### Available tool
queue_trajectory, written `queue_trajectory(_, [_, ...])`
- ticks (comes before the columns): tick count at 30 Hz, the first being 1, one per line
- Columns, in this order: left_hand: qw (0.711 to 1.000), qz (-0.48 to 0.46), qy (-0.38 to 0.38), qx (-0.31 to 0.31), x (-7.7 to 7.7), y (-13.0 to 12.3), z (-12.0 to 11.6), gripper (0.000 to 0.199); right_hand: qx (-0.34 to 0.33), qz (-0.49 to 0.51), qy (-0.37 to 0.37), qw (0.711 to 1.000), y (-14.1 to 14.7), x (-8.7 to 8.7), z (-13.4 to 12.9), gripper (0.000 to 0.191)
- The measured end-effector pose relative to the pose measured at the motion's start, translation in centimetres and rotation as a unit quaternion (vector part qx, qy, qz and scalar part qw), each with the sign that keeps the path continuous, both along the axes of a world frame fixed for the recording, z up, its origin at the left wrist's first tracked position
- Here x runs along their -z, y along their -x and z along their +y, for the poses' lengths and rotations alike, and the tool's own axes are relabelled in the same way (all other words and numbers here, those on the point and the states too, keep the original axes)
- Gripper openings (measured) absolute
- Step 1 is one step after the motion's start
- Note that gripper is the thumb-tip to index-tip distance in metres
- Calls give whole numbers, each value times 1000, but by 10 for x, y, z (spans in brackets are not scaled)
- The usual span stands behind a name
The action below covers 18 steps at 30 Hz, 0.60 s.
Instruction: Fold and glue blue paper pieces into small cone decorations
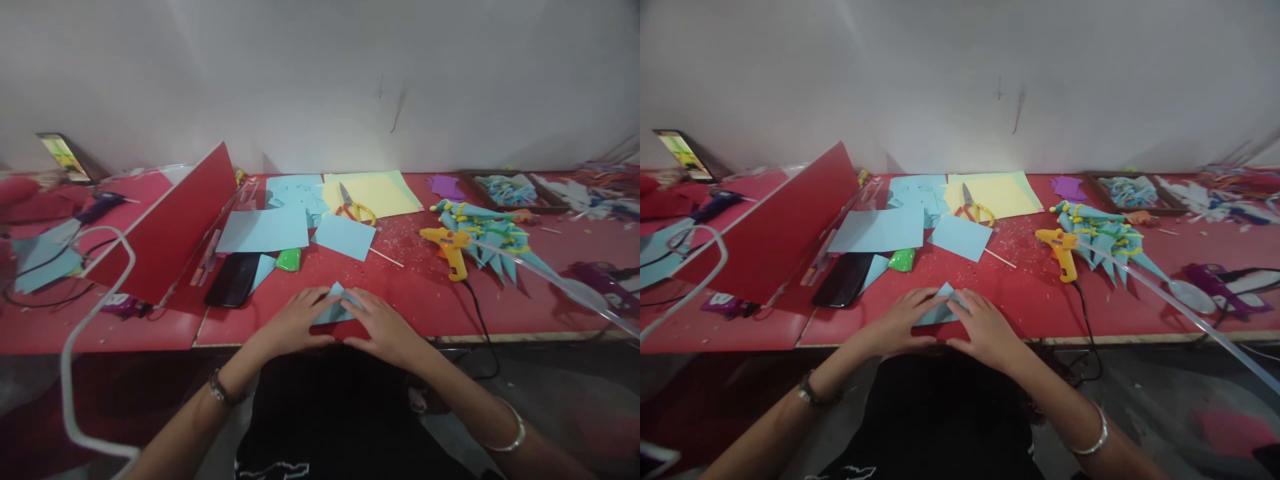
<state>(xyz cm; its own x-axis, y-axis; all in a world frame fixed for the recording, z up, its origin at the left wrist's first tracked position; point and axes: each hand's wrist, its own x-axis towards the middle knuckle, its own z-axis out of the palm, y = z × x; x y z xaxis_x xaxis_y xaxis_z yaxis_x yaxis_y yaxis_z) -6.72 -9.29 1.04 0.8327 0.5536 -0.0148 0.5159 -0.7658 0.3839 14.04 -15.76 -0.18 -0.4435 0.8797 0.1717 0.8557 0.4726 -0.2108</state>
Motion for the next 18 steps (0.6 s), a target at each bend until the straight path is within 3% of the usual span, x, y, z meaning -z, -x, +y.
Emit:
queue_trajectory(3, [998,14,-56,-19,3,-9,-18,67,-28,-25,-27,999,9,10,-5,60])
queue_trajectory(10, [992,51,-108,-39,-3,-5,-30,37,-23,35,-100,994,10,11,-20,16])
queue_trajectory(14, [989,24,-139,-32,-13,-3,-28,22,5,78,-119,990,8,1,-16,19])
queue_trajectory(18, [975,-38,-220,-14,-27,-10,-27,18,3,94,-87,992,11,-14,-4,27])
